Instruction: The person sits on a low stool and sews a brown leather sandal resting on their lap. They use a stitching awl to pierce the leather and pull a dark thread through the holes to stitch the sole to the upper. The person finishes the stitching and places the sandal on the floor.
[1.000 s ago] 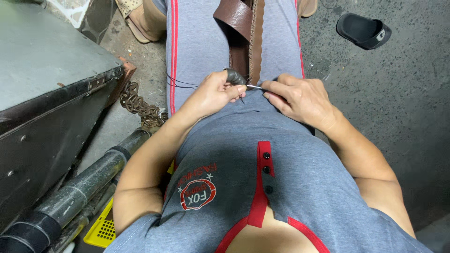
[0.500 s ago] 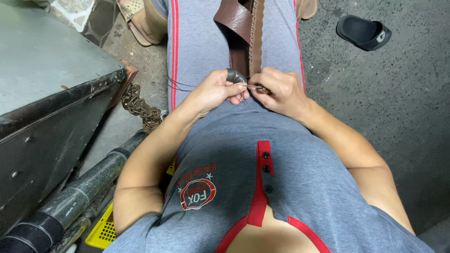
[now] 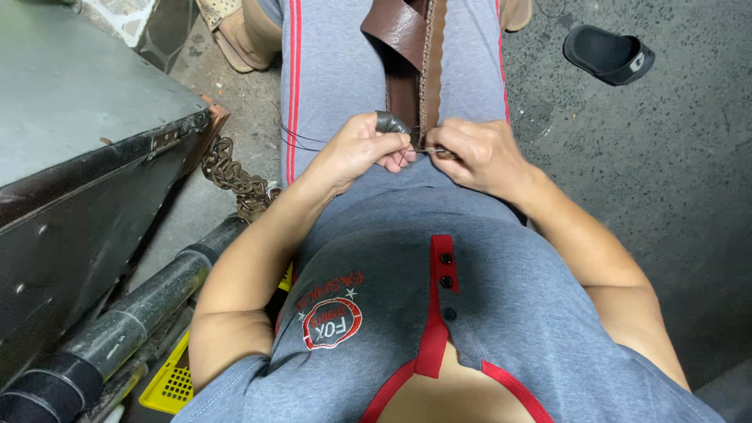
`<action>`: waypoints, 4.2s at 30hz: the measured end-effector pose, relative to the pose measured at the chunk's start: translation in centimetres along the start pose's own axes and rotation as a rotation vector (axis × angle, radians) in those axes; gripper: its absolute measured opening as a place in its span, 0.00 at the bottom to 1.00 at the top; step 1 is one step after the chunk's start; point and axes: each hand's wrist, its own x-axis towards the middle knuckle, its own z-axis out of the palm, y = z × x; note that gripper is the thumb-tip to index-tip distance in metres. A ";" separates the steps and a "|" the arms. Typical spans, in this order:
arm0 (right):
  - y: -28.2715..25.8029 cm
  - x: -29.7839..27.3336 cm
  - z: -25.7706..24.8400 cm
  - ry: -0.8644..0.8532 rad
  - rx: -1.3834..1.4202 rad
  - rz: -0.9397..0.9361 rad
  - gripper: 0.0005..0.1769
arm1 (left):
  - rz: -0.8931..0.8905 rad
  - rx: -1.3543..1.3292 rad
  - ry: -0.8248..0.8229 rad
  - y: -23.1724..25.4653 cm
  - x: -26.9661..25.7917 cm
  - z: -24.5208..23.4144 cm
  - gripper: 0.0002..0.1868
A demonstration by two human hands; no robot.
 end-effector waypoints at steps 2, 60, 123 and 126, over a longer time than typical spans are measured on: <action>-0.9 0.3 -2.1 -0.141 -0.109 0.042 0.08 | 0.013 0.002 0.031 0.1 -0.2 0.0 0.06; 0.8 3.8 -2.3 -0.273 0.703 0.785 0.06 | 0.436 -0.361 -0.171 9.0 9.2 -3.7 0.16; 0.9 1.5 -3.3 -0.167 -0.198 -0.015 0.13 | 0.946 1.287 0.092 2.6 -1.0 -2.4 0.19; 0.6 0.8 -2.9 -0.170 -0.198 -0.012 0.13 | 0.673 1.333 0.039 3.6 -3.2 -2.7 0.15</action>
